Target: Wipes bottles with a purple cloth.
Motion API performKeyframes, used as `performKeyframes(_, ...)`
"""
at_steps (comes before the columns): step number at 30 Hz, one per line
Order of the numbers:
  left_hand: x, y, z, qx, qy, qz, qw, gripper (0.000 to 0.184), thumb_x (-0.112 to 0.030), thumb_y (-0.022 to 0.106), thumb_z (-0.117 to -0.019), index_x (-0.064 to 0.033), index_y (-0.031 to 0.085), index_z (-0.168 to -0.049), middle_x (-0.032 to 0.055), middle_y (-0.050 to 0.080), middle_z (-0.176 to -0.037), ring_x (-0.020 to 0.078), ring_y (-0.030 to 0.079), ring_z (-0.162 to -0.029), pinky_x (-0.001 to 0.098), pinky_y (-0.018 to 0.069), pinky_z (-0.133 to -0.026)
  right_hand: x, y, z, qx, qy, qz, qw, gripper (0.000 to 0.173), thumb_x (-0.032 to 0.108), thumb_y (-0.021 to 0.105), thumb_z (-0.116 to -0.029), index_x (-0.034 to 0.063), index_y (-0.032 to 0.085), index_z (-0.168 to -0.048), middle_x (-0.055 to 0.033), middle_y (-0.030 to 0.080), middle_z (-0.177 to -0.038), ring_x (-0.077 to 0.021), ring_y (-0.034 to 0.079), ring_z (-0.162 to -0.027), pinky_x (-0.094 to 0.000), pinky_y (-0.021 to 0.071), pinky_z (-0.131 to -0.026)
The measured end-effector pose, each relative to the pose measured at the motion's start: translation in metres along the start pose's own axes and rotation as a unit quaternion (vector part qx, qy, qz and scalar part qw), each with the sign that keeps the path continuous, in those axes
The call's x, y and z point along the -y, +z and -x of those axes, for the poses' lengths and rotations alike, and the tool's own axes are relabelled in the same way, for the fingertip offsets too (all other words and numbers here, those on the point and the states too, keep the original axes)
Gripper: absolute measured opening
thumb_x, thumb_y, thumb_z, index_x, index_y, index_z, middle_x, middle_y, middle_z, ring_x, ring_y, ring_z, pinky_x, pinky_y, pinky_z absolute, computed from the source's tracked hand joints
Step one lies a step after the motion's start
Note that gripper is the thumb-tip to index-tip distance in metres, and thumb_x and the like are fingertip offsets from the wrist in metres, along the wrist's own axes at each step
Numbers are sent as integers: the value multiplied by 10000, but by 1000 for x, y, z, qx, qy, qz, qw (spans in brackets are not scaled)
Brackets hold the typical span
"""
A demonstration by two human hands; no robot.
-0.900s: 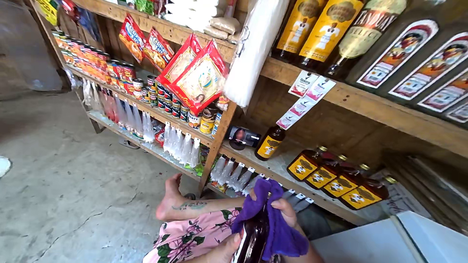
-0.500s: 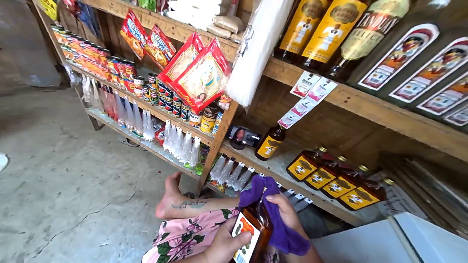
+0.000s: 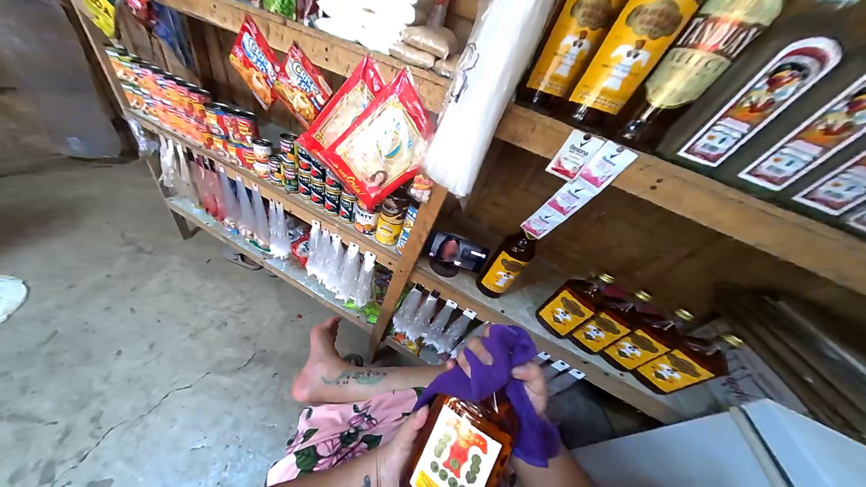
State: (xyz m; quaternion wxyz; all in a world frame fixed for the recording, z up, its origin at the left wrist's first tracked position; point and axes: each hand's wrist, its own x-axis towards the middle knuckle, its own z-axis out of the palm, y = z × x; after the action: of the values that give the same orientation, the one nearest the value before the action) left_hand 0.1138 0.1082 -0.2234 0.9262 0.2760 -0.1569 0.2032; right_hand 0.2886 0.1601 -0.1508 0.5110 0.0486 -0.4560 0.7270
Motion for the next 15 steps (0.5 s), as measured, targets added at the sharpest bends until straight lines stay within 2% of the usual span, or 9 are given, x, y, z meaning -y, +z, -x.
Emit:
performKeyframes(2, 0, -4, 1, -11, 11, -4, 1000, 803, -773, 578, -833, -185, 621, -1377, 167, 709, -1221, 317, 722, -1069, 448, 615, -879, 1, -3, 1, -6, -1, 3, 1000, 343, 213, 607, -947, 130, 677, -1273, -10, 727, -1083, -176, 674, -1086, -467, 471, -1076)
performKeyframes(5, 3, -20, 8, -8, 18, 7, 1000, 753, -702, 587, -896, -147, 605, -1405, 202, 662, -1301, 359, 664, -1171, 515, 562, -972, 4, -7, 7, -42, 4, 17, 999, 332, 207, 630, -929, 119, 688, -1244, -20, 727, -1081, -172, 675, -1081, -447, 489, -1056)
performKeyframes(9, 7, -21, 8, -37, 16, -23, 999, 754, -712, 574, -900, -165, 593, -1419, 167, 660, -1324, 321, 646, -1215, 479, 528, -1034, 13, -8, 17, -126, 5, 106, 986, 265, 194, 676, -895, 116, 729, -1142, -30, 738, -1042, -127, 692, -1011, -340, 550, -940)
performKeyframes(11, 8, -19, 9, -86, 20, -62, 994, 761, -734, 590, -877, -164, 612, -1381, 144, 681, -1285, 293, 657, -1193, 462, 536, -1020, 18, -3, 20, -185, 2, 183, 966, 222, 176, 692, -859, 138, 744, -1071, -10, 752, -996, -81, 705, -957, -278, 572, -884)
performKeyframes(13, 8, -12, 8, -157, 28, -115, 980, 775, -763, 601, -843, -167, 625, -1339, 85, 714, -1223, 223, 683, -1140, 408, 555, -995, 22, 1, 21, -245, 5, 249, 937, 222, 123, 665, -836, 135, 720, -1051, 11, 756, -953, -45, 707, -909, -242, 580, -846)
performKeyframes(14, 9, -6, 6, -204, 34, -142, 968, 785, -773, 613, -824, -163, 616, -1319, 47, 731, -1174, 177, 698, -1097, 373, 567, -972, 22, 4, 21, -282, 9, 279, 918, 245, 87, 625, -830, 121, 690, -1064, 21, 756, -940, -31, 708, -895, -233, 585, -837)
performKeyframes(15, 9, -1, 4, -246, 41, -166, 954, 816, -767, 623, -825, -135, 568, -1338, 31, 732, -1148, 152, 702, -1069, 357, 570, -961, 22, 6, 20, -309, 17, 309, 899, 295, 65, 581, -840, 90, 634, -1129, 26, 745, -965, -25, 700, -916, -229, 580, -857)
